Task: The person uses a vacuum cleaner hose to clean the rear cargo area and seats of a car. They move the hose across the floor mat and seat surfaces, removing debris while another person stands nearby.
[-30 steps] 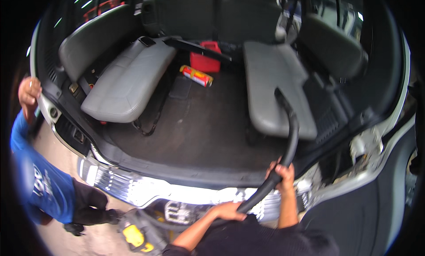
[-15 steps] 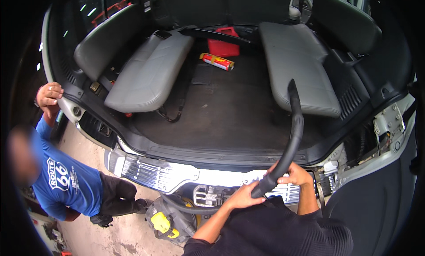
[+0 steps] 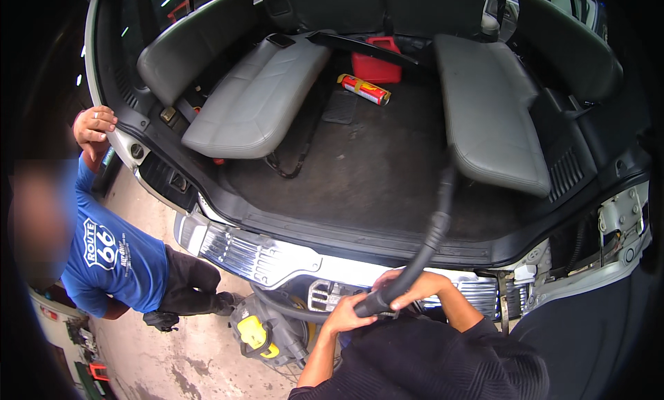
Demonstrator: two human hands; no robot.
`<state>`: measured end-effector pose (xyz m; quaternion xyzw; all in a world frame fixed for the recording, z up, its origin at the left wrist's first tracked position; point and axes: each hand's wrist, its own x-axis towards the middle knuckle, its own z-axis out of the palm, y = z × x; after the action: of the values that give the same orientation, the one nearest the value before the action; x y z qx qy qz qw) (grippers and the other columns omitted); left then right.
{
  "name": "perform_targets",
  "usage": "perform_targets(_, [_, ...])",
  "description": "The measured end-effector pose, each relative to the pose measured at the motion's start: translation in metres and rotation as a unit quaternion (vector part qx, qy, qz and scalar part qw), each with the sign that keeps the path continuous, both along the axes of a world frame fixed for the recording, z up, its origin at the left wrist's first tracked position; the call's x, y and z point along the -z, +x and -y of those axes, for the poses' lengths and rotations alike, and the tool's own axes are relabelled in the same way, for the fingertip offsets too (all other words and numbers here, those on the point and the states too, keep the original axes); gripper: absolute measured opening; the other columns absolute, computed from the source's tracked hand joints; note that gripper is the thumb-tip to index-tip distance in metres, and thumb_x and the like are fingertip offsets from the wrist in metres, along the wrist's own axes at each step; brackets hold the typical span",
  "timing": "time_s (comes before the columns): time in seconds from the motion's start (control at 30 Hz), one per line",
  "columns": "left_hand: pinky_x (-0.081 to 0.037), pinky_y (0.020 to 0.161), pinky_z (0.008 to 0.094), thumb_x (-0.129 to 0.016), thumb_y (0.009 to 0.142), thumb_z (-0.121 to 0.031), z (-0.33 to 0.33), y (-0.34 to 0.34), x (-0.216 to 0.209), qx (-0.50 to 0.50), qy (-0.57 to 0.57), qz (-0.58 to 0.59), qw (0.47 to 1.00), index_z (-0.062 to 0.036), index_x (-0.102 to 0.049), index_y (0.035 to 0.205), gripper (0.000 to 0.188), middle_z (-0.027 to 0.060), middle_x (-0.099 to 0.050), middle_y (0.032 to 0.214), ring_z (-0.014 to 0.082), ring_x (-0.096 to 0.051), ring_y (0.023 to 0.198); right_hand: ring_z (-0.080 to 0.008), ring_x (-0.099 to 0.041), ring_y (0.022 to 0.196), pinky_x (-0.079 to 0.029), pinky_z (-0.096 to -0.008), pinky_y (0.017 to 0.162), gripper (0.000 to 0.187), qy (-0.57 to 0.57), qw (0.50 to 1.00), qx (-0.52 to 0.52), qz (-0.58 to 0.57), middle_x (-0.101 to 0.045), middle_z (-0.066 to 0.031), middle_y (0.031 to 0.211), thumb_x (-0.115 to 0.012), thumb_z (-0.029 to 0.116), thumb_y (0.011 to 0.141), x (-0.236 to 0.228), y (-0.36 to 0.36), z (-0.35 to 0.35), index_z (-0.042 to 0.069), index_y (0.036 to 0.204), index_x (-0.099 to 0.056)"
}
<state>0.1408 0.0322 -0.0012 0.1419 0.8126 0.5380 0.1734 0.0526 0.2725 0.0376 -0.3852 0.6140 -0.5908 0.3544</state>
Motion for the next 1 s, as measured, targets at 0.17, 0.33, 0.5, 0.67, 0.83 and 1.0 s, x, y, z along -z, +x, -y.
perform_targets(0.17, [-0.051,0.074,0.0364,-0.081,0.065,-0.029,0.021,0.009,-0.001,-0.113,-0.017,0.126,0.985,0.0009,-0.064,0.105,0.053,0.0179,-0.068,0.086,0.0266,-0.068,0.08,-0.0138,-0.062,0.083,-0.051,-0.0275,0.071,0.043,0.046,0.975,0.161,0.146,-0.065,-0.0065,0.095,-0.07,0.034,0.087,0.042,0.005,0.035,0.001,0.112,-0.06])
perform_targets(0.33, [-0.051,0.074,0.0413,-0.077,0.067,-0.038,0.027,0.008,-0.001,-0.108,-0.137,0.081,0.981,-0.0027,-0.062,0.105,0.054,0.0203,-0.067,0.082,0.0355,-0.068,0.083,-0.0149,-0.063,0.085,-0.053,-0.027,0.069,0.041,0.037,0.935,0.208,0.286,-0.065,-0.0079,0.1,-0.068,0.034,0.088,0.067,0.013,0.05,0.002,0.113,-0.059])
perform_targets(0.5, [-0.05,0.084,0.0438,-0.077,0.07,-0.04,0.014,0.011,-0.009,-0.137,-0.177,-0.014,0.974,-0.0032,-0.051,0.127,0.072,0.0245,-0.064,0.107,0.0386,-0.063,0.101,-0.0138,-0.061,0.087,-0.052,-0.0266,0.067,0.043,0.022,0.931,0.241,0.273,-0.063,-0.0069,0.1,-0.067,0.037,0.089,0.065,0.02,0.055,0.001,0.113,-0.058])
perform_targets(0.67, [-0.049,0.087,0.0451,-0.069,0.082,-0.039,0.0,-0.005,-0.025,-0.087,-0.18,-0.057,0.978,-0.0076,-0.025,0.149,0.086,0.0275,-0.057,0.119,0.0439,-0.059,0.105,-0.0172,-0.061,0.087,-0.053,-0.032,0.069,0.039,-0.04,0.911,0.321,0.256,-0.062,-0.0078,0.095,-0.065,0.029,0.09,0.061,0.015,0.063,0.004,0.116,-0.05])
perform_targets(0.83, [-0.05,0.08,0.0477,-0.068,0.085,-0.036,-0.026,-0.007,-0.031,-0.078,-0.199,-0.072,0.974,-0.012,-0.03,0.147,0.077,0.0259,-0.06,0.108,0.0446,-0.061,0.094,-0.0245,-0.062,0.075,-0.054,-0.0399,0.071,0.038,-0.201,0.812,0.43,0.34,-0.063,-0.0155,0.089,-0.064,0.022,0.086,0.043,-0.022,0.057,0.004,0.115,-0.047])
perform_targets(1.0, [-0.053,0.078,0.0434,-0.073,0.081,-0.036,-0.016,0.005,-0.026,-0.193,-0.123,-0.175,0.958,-0.0139,-0.042,0.142,0.072,0.0221,-0.063,0.107,0.0402,-0.065,0.091,-0.0209,-0.061,0.079,-0.051,-0.0347,0.073,0.047,-0.162,0.892,0.357,0.225,-0.062,-0.0139,0.087,-0.067,0.022,0.082,0.019,-0.036,0.068,0.003,0.119,-0.044])
